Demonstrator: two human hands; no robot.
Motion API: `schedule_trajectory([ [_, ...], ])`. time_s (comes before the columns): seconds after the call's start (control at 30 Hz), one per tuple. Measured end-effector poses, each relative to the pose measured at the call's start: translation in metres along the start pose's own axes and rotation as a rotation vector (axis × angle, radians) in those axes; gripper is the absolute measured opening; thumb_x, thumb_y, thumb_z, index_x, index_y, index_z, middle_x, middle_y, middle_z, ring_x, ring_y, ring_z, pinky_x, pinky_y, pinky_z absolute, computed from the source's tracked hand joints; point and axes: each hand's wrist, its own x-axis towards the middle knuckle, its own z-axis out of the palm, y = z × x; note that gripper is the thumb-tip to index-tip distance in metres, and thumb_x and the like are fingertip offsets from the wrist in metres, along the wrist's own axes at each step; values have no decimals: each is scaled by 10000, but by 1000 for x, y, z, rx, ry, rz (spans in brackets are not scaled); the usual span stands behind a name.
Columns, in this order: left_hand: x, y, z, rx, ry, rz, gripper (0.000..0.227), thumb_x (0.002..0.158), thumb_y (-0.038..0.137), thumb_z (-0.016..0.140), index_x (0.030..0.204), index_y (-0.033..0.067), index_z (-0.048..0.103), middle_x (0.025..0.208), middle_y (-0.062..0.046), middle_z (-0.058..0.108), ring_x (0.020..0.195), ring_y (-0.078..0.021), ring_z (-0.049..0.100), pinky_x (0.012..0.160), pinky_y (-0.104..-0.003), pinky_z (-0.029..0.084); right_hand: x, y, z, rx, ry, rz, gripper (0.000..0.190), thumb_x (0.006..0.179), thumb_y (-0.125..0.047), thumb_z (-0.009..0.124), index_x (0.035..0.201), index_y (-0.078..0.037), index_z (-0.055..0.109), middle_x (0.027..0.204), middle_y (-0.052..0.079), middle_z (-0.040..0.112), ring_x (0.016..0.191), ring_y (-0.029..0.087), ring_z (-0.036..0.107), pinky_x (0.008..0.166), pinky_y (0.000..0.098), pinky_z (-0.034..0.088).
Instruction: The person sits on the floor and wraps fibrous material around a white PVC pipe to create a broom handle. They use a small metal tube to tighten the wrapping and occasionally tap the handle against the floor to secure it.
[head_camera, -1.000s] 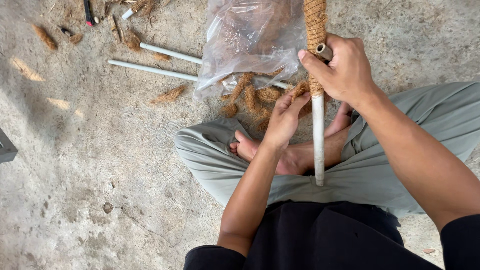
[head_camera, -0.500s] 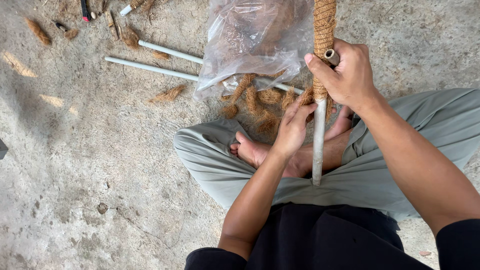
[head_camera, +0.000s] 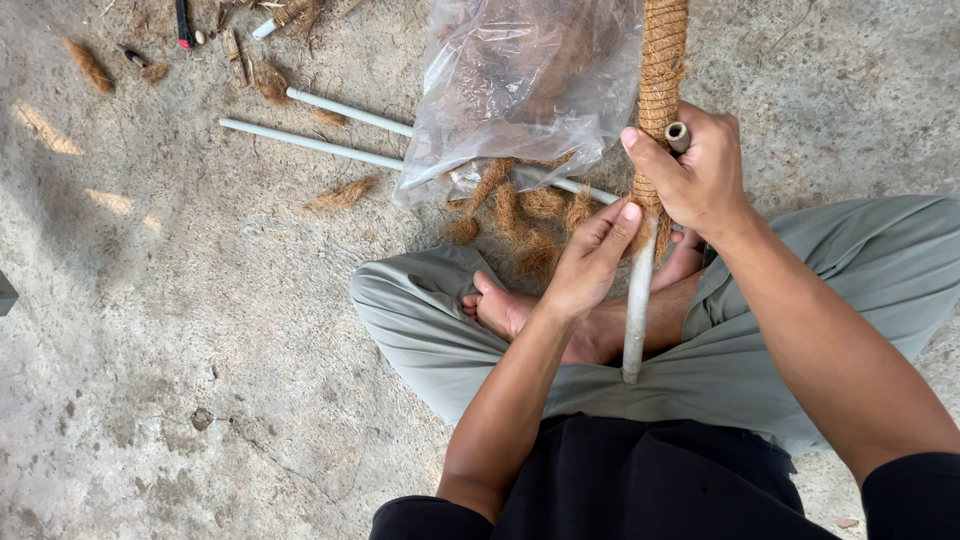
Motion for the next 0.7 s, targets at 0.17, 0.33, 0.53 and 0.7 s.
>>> schedule_trajectory([
  [0.17, 1, 16, 2, -153, -62, -86, 360, 1095, 262, 614, 1330, -8, 588, 1108, -81, 724, 988, -134, 700, 914, -304, 578, -6, 5, -2, 166, -35, 13, 364, 1076, -280, 680, 805, -63, 573, 590, 4, 550, 496, 88, 484, 467, 273, 332],
  [0.33, 5, 32, 7, -87, -125, -171, 211, 1022, 235, 702, 1066, 38, 638, 827, -34, 656, 748, -121, 653, 694, -287, 549, -8, 3, -2, 186, -101, -58, 294, 1045, -300, 647, 873, -62, 638, 641, -18, 566, 495, 68, 497, 461, 256, 359],
  [0.53, 5, 42, 19, 30, -101, -164, 237, 997, 143, 742, 826, 44, 610, 669, 13, 546, 586, -98, 535, 529, -287, 424, -8, -7, -14, 192, -196, -50, 264, 1021, -289, 680, 952, -35, 677, 673, -6, 591, 577, 75, 534, 523, 262, 397],
  [0.7, 5, 52, 37, 440, 197, -36, 188, 915, 192, 750, 1006, 39, 690, 706, -44, 632, 600, -156, 599, 527, -334, 459, -6, -10, -25, 250, -197, 31, 229, 1029, -247, 702, 974, -26, 692, 748, -3, 629, 643, 67, 557, 581, 248, 432],
])
